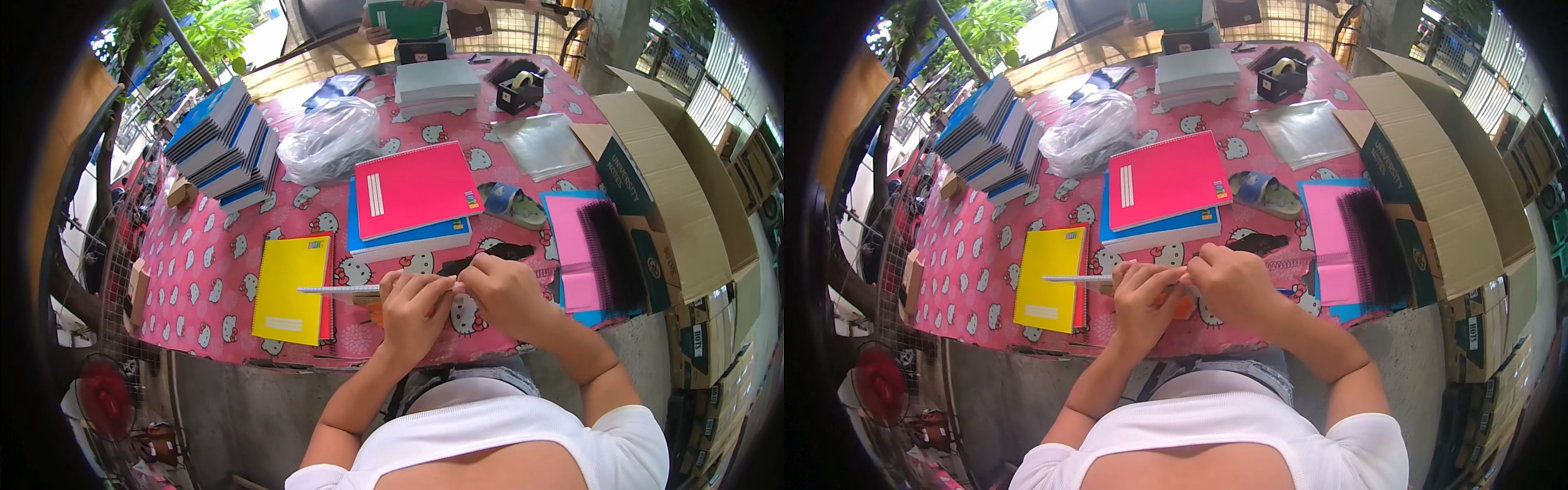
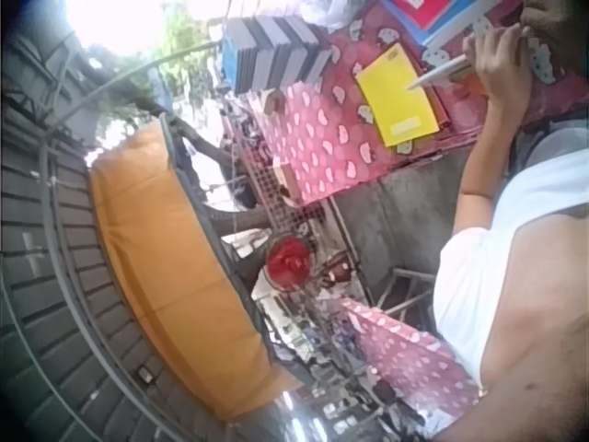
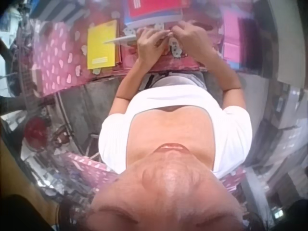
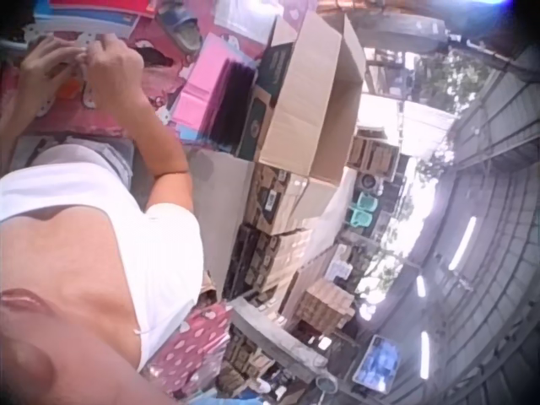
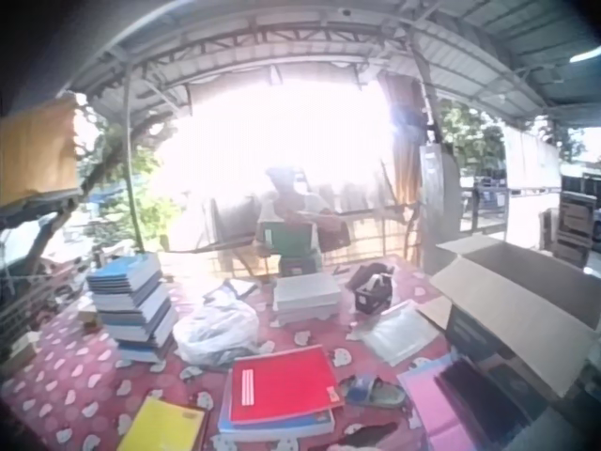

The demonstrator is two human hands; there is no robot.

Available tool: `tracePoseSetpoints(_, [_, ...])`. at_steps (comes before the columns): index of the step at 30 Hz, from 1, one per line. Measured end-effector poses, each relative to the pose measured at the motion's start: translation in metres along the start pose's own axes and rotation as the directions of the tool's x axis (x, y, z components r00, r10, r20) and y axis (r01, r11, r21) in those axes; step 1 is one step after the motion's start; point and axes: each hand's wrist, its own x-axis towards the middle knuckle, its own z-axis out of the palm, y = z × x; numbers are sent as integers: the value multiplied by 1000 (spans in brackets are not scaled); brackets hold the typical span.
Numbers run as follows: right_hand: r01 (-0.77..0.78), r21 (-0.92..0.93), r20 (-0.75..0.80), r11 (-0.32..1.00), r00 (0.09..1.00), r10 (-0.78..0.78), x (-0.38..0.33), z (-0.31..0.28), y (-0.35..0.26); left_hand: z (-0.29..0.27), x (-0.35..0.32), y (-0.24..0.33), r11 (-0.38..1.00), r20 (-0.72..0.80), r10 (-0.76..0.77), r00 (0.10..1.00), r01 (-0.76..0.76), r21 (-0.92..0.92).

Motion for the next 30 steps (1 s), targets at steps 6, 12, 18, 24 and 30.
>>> tracePoseSetpoints(6, [-519, -381, 87, 765, 804, 588, 42, 13, 159, -7, -6, 5, 992, 38, -99, 994, 101, -75])
tracePoseSetpoints(12, [-638, -392, -7, 662, 722, 692, -14, 80, 260, -13, -2, -1, 994, 67, -24, 997, 17, 110])
tracePoseSetpoints(18, [-63, 998, 52, 14, 905, 422, -17, 24, 157, -13, -7, -5, 991, 29, -110, 993, 108, 76])
tracePoseSetpoints(24, [-196, 978, 206, -68, 954, 217, 1, 19, 101, -15, -8, -5, 997, -7, -70, 998, 70, 42])
tracePoseSetpoints(30, [-410, 819, 377, 400, 912, 163, 2, 26, 114, -15, -5, -7, 994, 39, -102, 994, 101, 49])
